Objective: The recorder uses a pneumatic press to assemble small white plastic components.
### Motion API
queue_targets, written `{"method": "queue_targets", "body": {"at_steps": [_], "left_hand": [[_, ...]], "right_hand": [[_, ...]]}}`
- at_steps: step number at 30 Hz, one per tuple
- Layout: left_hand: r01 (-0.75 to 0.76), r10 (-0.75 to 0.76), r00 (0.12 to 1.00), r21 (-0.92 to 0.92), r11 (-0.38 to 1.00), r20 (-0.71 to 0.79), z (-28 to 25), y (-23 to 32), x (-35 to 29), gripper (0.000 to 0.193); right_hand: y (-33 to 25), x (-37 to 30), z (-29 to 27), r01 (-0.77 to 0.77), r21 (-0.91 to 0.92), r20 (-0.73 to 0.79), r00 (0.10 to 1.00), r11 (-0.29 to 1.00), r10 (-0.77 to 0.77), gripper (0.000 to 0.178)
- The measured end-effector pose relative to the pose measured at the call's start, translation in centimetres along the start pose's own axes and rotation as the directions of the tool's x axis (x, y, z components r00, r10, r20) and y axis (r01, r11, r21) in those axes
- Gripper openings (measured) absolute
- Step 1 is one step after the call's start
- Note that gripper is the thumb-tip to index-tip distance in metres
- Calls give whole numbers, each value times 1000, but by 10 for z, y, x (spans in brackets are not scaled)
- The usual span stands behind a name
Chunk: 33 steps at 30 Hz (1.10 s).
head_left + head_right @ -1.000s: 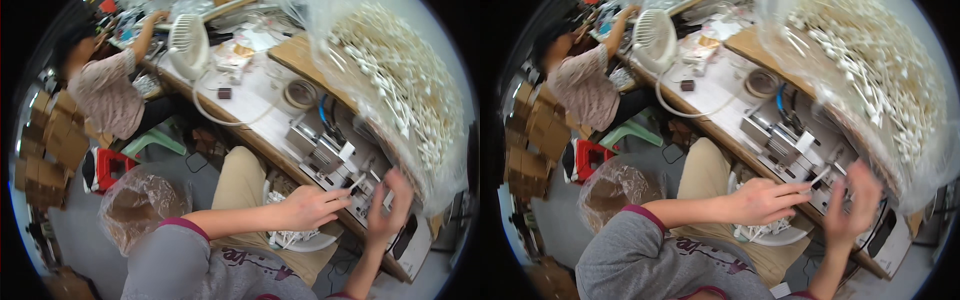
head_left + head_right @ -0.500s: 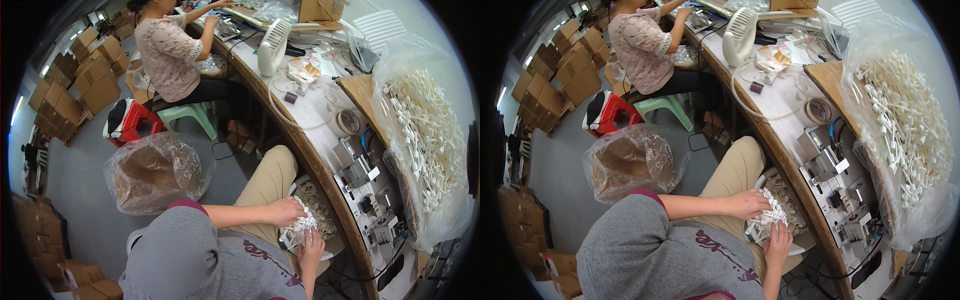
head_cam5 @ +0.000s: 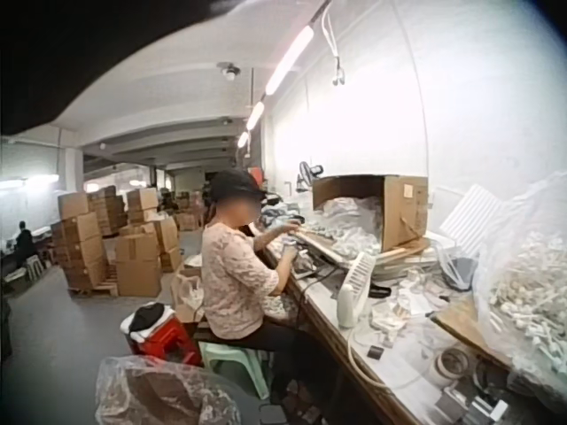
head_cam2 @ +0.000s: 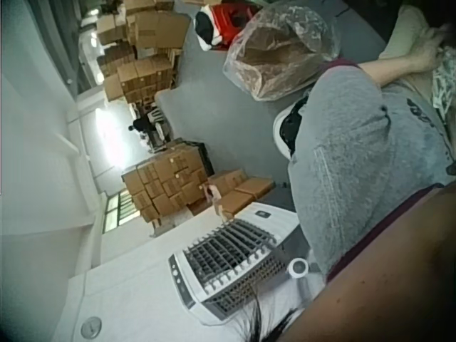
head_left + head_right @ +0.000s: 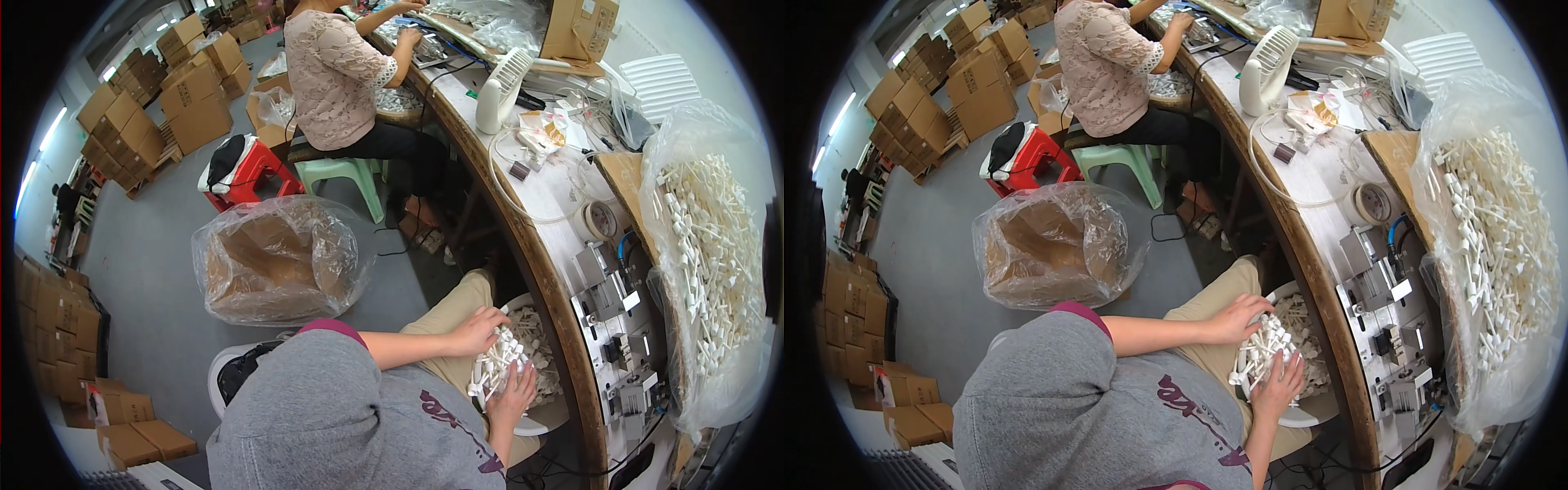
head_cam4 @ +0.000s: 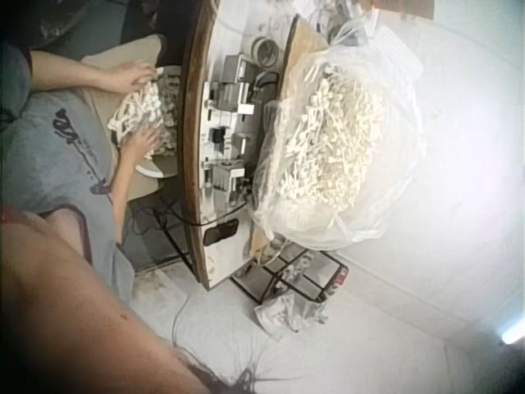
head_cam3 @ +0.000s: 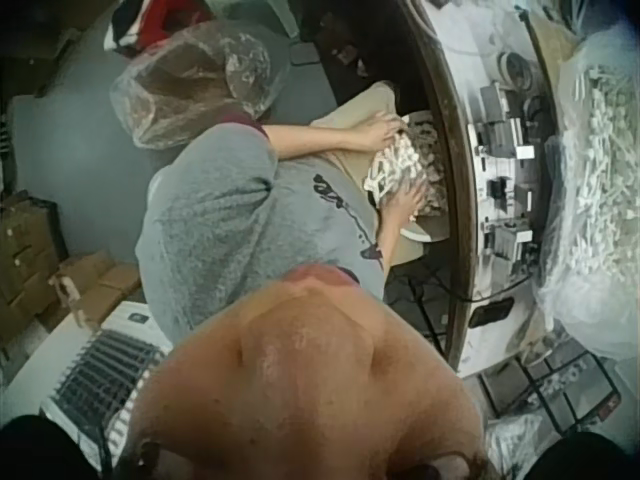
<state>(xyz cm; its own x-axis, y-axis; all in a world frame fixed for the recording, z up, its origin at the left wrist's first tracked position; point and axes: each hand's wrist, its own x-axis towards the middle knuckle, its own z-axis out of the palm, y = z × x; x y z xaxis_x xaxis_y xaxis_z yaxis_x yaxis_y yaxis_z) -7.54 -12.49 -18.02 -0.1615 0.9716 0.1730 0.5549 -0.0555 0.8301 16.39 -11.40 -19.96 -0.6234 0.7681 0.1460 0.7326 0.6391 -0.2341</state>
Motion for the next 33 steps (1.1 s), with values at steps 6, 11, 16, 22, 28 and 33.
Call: {"method": "queue_targets", "body": {"at_steps": [6,11,16,22,28,33], "left_hand": [[90,-29,971,251,964,-235,35,-38,28,68],[242,-287,944,249,938,163,39,-39,59,82],[169,-248,941,316,934,228,43,-46,58,87],[159,-237,943,310,937,232,50,-49,43,85],[181,-263,931,305,935,252,50,-35,32,86],[218,-304,923,333,918,235,57,-34,21,90]], "right_hand": [[-3,9,15,-96,-49,44,994,994,98,117],[-6,22,16,-179,-79,56,981,981,183,118],[5,33,17,-237,-101,69,967,966,244,108],[24,34,30,-375,-68,91,920,924,381,100],[50,28,40,-309,-32,-65,949,950,307,101],[38,37,14,-262,-81,-136,959,962,249,103]]}}
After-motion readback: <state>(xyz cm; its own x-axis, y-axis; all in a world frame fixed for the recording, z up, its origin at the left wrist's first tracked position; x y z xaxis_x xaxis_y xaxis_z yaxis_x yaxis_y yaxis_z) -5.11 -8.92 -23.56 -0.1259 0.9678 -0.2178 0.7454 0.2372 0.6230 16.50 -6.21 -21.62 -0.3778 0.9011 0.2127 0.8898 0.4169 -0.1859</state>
